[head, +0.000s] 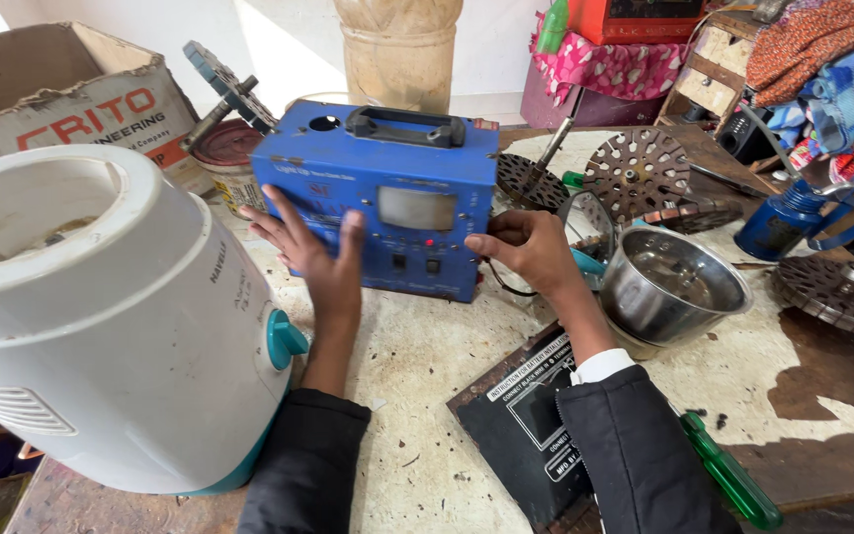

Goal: The person handles a blue portable UPS unit on a workbench, connecting wires to the rear terminals and using a screwdriver to tighten the connections. They rotate the unit to access different sides and secure the battery compartment cover.

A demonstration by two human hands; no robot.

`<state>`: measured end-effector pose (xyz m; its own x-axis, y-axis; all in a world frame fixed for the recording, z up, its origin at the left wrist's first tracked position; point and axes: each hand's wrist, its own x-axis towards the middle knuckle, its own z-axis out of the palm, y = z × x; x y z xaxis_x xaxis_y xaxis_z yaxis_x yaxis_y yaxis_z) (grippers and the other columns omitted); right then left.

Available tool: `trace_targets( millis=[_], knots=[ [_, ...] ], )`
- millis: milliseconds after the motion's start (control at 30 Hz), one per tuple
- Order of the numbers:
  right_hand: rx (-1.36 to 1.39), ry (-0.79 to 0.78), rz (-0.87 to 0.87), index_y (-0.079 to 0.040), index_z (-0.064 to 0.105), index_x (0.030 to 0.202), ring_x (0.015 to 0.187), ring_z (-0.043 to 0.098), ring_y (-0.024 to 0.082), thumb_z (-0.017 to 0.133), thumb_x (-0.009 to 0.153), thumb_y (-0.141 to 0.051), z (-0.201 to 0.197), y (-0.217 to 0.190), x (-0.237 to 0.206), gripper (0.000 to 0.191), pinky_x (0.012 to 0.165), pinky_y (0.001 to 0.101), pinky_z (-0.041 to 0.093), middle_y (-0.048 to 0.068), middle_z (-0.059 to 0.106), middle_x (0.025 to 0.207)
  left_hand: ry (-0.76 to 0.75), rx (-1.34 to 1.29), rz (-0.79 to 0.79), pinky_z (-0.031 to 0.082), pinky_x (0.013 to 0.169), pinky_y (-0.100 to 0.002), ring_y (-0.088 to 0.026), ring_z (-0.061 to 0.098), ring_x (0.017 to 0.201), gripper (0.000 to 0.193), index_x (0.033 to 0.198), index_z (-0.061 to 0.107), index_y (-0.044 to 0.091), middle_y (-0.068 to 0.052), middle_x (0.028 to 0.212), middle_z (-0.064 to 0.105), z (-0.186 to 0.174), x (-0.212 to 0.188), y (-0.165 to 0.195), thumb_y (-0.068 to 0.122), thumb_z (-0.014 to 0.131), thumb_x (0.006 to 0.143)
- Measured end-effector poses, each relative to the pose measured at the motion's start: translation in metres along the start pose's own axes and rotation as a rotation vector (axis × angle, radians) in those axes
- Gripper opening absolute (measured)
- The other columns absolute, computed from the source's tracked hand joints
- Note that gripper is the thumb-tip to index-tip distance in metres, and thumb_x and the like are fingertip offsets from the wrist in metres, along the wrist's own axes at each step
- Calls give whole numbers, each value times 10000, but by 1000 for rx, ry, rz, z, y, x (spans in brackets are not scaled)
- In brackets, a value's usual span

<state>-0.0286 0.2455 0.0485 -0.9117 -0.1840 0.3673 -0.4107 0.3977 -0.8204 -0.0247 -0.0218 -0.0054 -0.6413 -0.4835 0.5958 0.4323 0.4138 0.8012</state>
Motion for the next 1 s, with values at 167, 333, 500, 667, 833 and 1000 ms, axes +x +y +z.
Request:
trace_targets(
  millis=[167,333,500,667,833,1000],
  knots=[
    [474,66,173,57,727,1075,818,772,208,495,1015,-485,-12,33,6,592,736,304,576,136,791,917,24,-46,9,12,1312,-615,-513,-98,1651,950,1699,16,64,-325,1748,-121,4,-2,-5,560,549,1087],
    [109,70,62,-4,667,1229,970,734,194,541,1005,-130,0,51,13,285,812,318,566,87,761,1100,-92,83,36,-34,1242,-683,-546,-203,1572,1136,1633,-115,-45,-407,1642,-243,10,-9,-10,565,630,1029],
    [74,17,161,1,665,1251,1050,736,240,586,936,17,6,47,11,325,871,342,559,107,755,1168,-194,184,-19,-70,1160,-762,-566,-269,1520,1420,1584,-215,-45,-407,1609,-304,15,-11,-21,671,763,844],
    [72,29,129,-83,415,1488,1367,542,237,573,956,-41,13,42,10,557,1055,361,480,122,498,1510,-253,381,22,-32,1139,-771,-606,-252,1468,1676,1505,-277,-82,-448,1530,-316,20,-15,-22,694,914,618],
    [327,62,37,-113,225,1614,1526,359,250,543,986,-206,16,45,15,710,1188,386,357,110,280,1688,-319,403,-32,-22,1105,-779,-627,-262,1426,1769,1442,-304,-93,-460,1486,-323,15,-17,-14,666,972,480],
    [505,19,22,-136,233,1671,1545,313,241,353,1055,-610,51,42,23,786,1232,410,260,102,321,1695,-193,258,41,25,1188,-746,-575,-174,1514,1559,1578,-223,-13,-430,1579,-276,2,-19,-5,644,907,728]
  ],
)
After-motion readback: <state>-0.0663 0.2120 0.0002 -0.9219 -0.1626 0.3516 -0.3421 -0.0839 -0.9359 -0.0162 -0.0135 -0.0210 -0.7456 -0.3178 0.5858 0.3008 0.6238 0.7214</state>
